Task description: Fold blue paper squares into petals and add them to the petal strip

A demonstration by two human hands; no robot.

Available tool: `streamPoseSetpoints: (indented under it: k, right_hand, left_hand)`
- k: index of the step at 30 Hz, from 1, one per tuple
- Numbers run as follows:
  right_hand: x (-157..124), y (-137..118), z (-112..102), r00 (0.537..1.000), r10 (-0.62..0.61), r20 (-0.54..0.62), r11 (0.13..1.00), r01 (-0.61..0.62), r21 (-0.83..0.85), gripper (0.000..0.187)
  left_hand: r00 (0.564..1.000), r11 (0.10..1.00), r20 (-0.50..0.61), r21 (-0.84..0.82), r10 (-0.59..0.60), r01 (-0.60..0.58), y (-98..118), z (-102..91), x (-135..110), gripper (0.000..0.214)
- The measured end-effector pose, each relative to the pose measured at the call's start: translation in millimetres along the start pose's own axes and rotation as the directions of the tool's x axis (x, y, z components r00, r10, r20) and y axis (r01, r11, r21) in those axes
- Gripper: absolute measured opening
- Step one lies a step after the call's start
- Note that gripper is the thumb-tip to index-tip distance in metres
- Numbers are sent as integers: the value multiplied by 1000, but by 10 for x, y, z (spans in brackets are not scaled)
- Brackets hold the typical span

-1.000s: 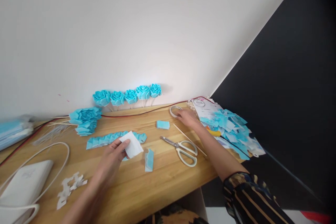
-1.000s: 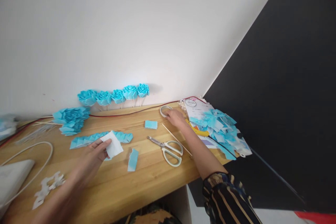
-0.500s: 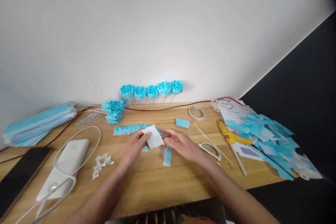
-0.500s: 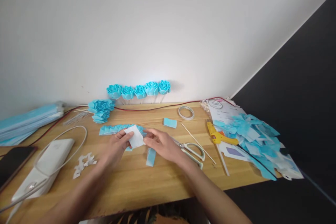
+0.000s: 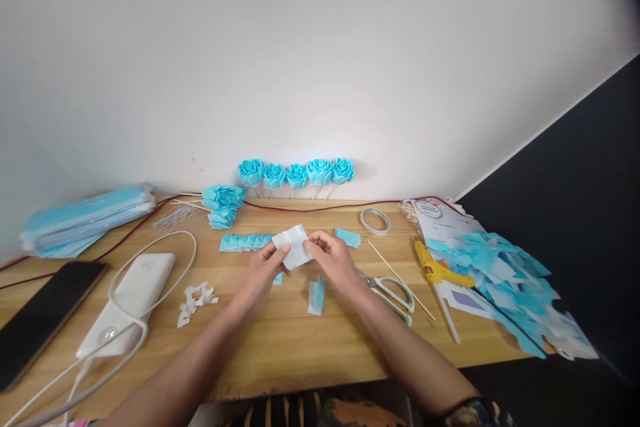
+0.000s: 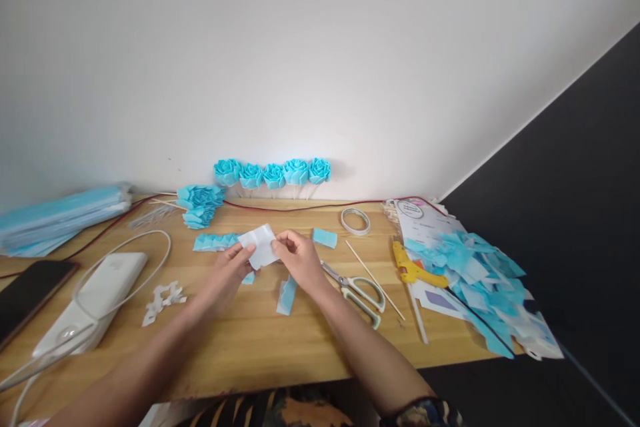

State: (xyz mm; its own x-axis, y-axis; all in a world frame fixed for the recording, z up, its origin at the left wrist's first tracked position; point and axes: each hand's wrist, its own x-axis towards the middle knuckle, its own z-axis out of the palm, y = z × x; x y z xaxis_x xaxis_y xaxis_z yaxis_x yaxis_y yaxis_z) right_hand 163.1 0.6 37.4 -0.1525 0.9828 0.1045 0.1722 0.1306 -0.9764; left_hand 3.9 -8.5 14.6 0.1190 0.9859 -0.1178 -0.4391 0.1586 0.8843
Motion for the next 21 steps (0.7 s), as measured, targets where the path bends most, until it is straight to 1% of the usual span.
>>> streamPoseSetpoints:
  k: [3,7,8,10,12,13,15,19,21]
  right_hand:
    - [-34,38,-5,998,-39,48,999,41,-30,20]
    - [-70,43,-176,988,-137,71,989,141,-49,26]
    - [-77,37,-224,982,-168,83,982,174,-76,29]
    - [-89,16,-294,961,-234,145,957,254,-141,38]
    - [-97,-11,-321,922,-317,222,914,359,-187,45]
    - [-97,-23,-319,898,-355,259,889,410,-204,44]
    - [-90,-34,-302,858,-400,323,847,481,-228,35]
    - [-58,4,-273,811,-437,388,795,551,-255,11]
    - [-45,31,-269,791,-465,399,767,584,-265,6]
  left_hand:
    - [1000,999,-18,-41,-24,23,28,15,-3,34]
    - [991,991,24,-19,-128,129,85,-46,-5,33]
    - [986,987,45,6,-161,161,99,-66,-8,33]
    - [975,978,94,86,-199,192,127,-95,-17,32]
    - [964,962,147,195,-223,193,154,-107,-26,34]
    - [958,950,165,248,-234,189,166,-108,-30,36]
    - [946,922,197,341,-259,182,186,-106,-32,39]
    - [922,871,255,469,-290,145,188,-117,-20,40]
    - [924,855,271,508,-269,100,178,-125,-10,40]
